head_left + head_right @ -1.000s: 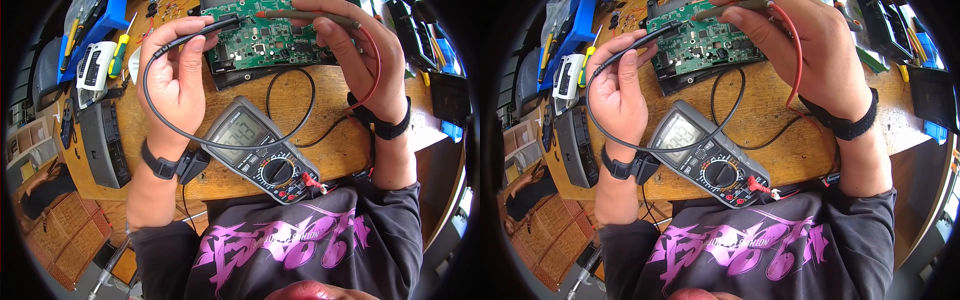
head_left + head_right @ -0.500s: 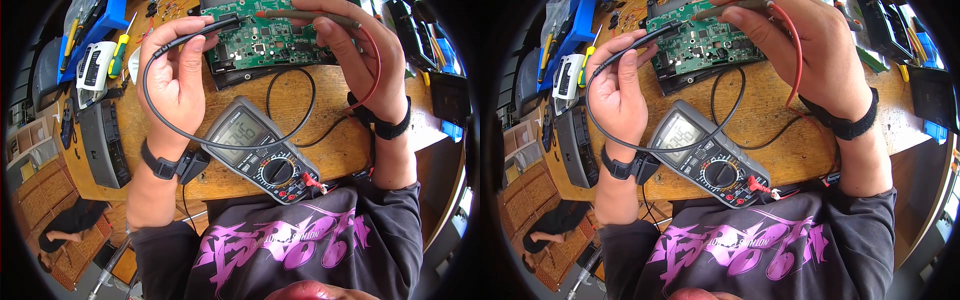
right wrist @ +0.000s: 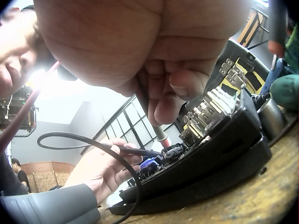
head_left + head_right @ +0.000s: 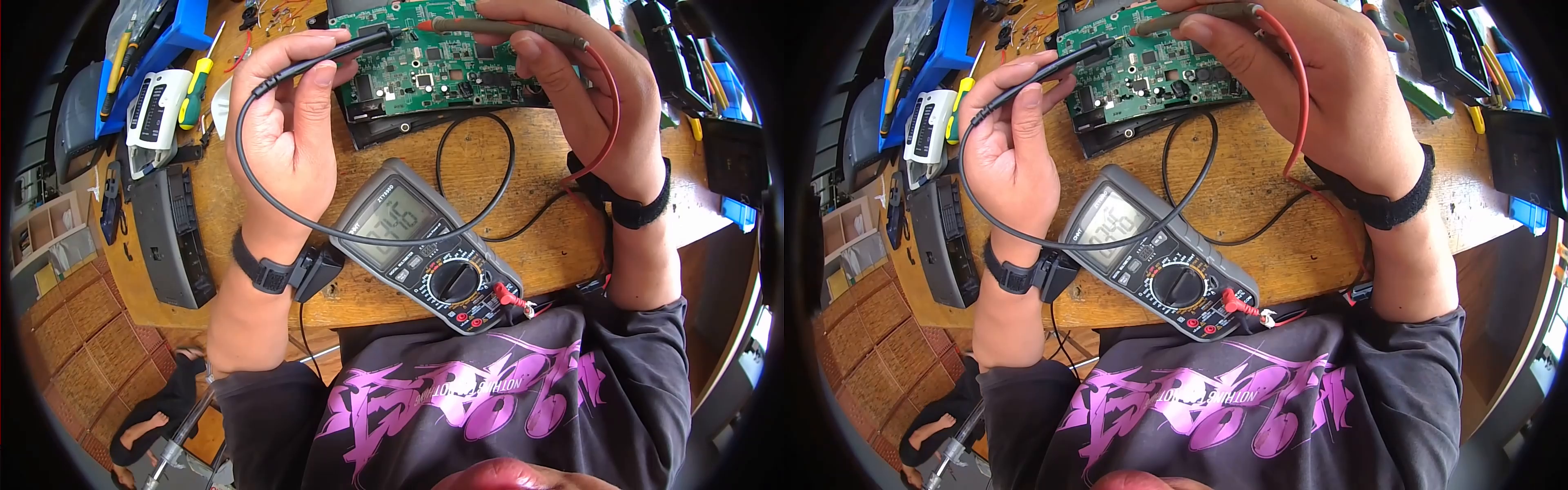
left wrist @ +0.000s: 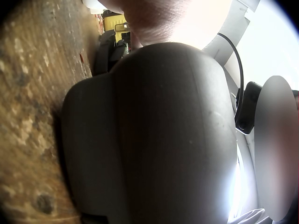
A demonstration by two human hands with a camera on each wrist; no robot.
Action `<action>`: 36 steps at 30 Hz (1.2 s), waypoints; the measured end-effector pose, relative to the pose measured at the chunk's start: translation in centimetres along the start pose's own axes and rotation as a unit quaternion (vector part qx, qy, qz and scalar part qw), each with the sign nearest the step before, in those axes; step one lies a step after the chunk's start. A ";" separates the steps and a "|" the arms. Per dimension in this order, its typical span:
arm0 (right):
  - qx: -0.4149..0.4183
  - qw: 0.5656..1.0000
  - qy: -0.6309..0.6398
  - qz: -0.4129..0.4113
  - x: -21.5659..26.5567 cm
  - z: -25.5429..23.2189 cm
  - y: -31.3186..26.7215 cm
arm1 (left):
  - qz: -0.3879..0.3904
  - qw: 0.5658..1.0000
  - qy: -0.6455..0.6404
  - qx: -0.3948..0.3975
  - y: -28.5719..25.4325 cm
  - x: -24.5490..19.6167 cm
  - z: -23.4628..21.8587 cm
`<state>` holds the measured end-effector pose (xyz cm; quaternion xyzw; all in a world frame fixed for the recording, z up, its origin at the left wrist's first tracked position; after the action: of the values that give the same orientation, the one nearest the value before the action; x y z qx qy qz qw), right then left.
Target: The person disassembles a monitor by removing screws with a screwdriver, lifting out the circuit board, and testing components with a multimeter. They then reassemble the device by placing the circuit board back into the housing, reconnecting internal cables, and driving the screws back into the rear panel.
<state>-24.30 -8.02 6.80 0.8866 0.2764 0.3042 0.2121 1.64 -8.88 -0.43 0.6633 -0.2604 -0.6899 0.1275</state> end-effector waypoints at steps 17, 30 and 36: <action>0.029 0.999 0.015 0.040 -2.8 0.6 -0.8 | -0.006 1.000 0.007 -0.001 -0.1 0.0 0.1; -0.182 0.975 0.061 0.116 -4.3 -0.5 -0.8 | -0.019 0.999 0.011 -0.031 -0.3 -0.3 0.0; -0.150 0.982 0.020 0.111 -4.4 -0.8 -0.7 | -0.021 0.999 0.013 -0.040 -0.5 -0.3 0.0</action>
<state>-28.05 -10.05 5.14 0.8636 0.1320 0.3817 0.3017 1.72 -8.34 -0.45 0.6719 -0.2169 -0.6938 0.1421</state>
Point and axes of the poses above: each hand's wrist, its own y-axis towards the middle knuckle, its own z-axis out of the palm, x = y × z, the point moved 4 cm from there along y, towards the middle knuckle, and after that the axes turned 11 degrees about -y, right-handed, at the moved point
